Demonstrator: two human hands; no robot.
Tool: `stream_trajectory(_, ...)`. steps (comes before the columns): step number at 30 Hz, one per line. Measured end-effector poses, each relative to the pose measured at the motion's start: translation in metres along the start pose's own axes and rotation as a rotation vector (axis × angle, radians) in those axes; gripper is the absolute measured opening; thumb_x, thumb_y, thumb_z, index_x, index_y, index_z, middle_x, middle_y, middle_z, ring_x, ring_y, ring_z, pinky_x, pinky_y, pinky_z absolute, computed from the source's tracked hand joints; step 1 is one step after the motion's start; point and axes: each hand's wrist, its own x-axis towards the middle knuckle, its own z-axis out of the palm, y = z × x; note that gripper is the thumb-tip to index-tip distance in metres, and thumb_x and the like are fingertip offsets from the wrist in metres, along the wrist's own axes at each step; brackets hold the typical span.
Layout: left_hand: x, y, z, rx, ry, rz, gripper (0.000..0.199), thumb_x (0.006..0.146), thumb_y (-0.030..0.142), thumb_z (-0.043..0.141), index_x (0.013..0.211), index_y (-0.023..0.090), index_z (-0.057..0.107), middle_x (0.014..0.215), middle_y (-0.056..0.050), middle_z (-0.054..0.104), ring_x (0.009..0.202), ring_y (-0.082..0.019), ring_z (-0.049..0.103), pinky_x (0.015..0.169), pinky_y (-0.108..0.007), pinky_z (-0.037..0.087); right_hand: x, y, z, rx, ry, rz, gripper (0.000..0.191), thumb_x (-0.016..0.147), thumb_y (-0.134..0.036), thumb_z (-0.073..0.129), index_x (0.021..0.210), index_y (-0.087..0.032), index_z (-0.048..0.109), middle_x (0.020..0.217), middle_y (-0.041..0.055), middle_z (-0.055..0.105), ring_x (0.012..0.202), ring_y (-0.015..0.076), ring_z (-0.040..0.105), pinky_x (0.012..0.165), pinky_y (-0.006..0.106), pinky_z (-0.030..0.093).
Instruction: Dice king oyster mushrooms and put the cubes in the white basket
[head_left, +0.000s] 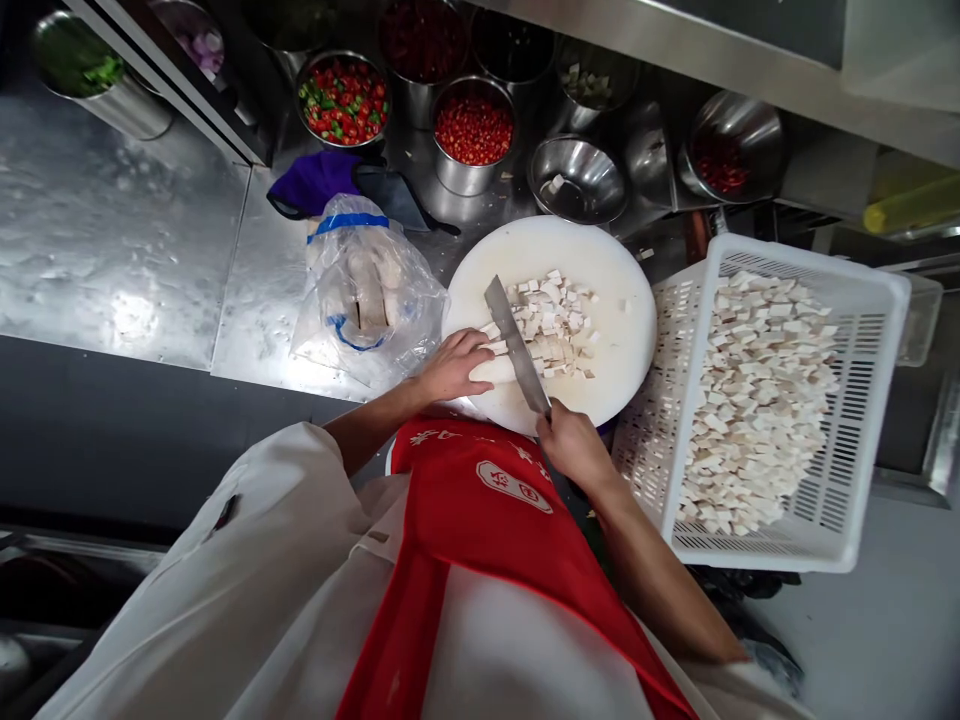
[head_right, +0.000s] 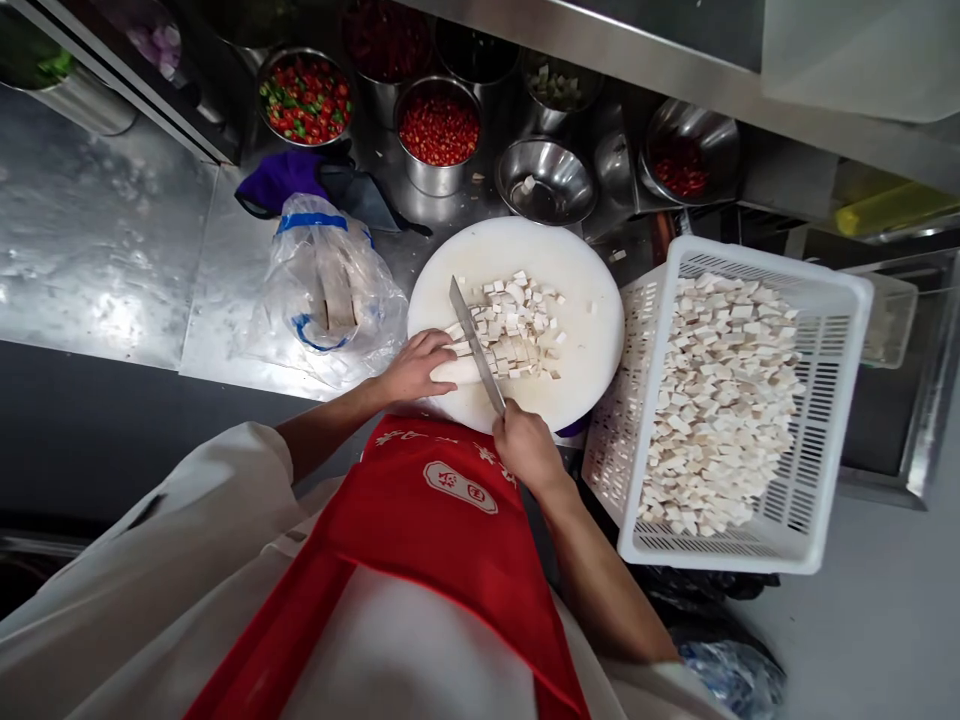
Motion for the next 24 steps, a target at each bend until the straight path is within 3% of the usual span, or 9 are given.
stream_trajectory(3,0.002,-0.003,0.001,0.014,0.013,0.013,0.044,0.079,0.043,0.077,0.116,0.022,0.067,0.134,-0.010,0.055,0.131,-0.029,0.046,0.115,-0.045,0.040,0.028,-0.007,0.009,-0.003,0.022,0.012,0.028,0.097,-0.025,0.041,0.107,-0.012,0.063,0.087,0.0148,0.075,0.081,0.0270,0.070,0.072,0.032,0.044)
stream_trajectory(5,0.000,-0.004,0.000,0.006,0.028,0.029,0.043,0.080,0.047,0.076,0.115,0.022,0.068,0.134,-0.011,0.055,0.130,-0.028,0.047,0.113,-0.045,0.042,0.032,-0.007,0.006,0.010,0.053,-0.010,0.030,0.097,-0.027,0.040,0.108,-0.013,0.063,0.091,0.0150,0.075,0.086,0.0274,0.070,0.076,0.032,0.045)
stream_trajectory(9,-0.006,-0.006,-0.001,-0.025,0.111,0.012,0.035,0.083,0.047,0.072,0.107,0.021,0.070,0.129,-0.012,0.056,0.125,-0.027,0.050,0.108,-0.044,0.045,0.001,-0.002,-0.010,0.053,0.110,-0.051,0.033,0.098,-0.033,0.038,0.108,-0.015,0.064,0.091,0.0134,0.075,0.088,0.0278,0.070,0.076,0.033,0.046)
stream_trajectory(12,-0.008,-0.008,0.003,-0.027,0.137,-0.010,0.023,0.086,0.040,0.068,0.100,0.022,0.070,0.121,-0.010,0.061,0.119,-0.024,0.053,0.107,-0.043,0.044,-0.016,-0.004,-0.010,0.057,0.069,-0.046,0.029,0.098,-0.032,0.041,0.106,-0.017,0.064,0.089,0.0117,0.075,0.084,0.0266,0.070,0.074,0.032,0.046)
stream_trajectory(15,-0.005,-0.010,0.010,-0.030,0.149,-0.019,0.018,0.086,0.036,0.067,0.095,0.022,0.070,0.114,-0.008,0.063,0.115,-0.023,0.055,0.104,-0.041,0.045,0.001,-0.012,0.005,0.019,-0.001,0.002,0.026,0.095,-0.025,0.041,0.102,-0.014,0.064,0.083,0.0128,0.074,0.078,0.0266,0.069,0.072,0.032,0.044)
stream_trajectory(18,-0.003,-0.012,0.014,-0.040,0.170,-0.001,0.017,0.085,0.035,0.067,0.094,0.021,0.069,0.111,-0.008,0.063,0.111,-0.022,0.056,0.102,-0.040,0.046,0.028,-0.019,0.014,0.031,0.024,0.012,0.029,0.096,-0.026,0.040,0.105,-0.012,0.064,0.088,0.0151,0.075,0.082,0.0275,0.070,0.073,0.032,0.044)
stream_trajectory(21,-0.006,-0.012,0.014,-0.061,0.230,0.017,0.018,0.084,0.036,0.067,0.092,0.020,0.068,0.112,-0.009,0.061,0.111,-0.022,0.055,0.101,-0.041,0.046,0.029,-0.020,0.002,0.053,0.065,0.006,0.031,0.097,-0.031,0.039,0.105,-0.014,0.064,0.092,0.0148,0.075,0.087,0.0275,0.070,0.075,0.031,0.044)
stream_trajectory(24,-0.012,-0.012,0.015,-0.074,0.296,-0.019,0.018,0.083,0.036,0.068,0.090,0.020,0.067,0.113,-0.010,0.060,0.113,-0.023,0.054,0.101,-0.042,0.045,0.003,-0.017,-0.016,0.074,0.098,-0.004,0.032,0.098,-0.036,0.038,0.103,-0.017,0.063,0.089,0.0131,0.075,0.087,0.0274,0.070,0.074,0.031,0.044)
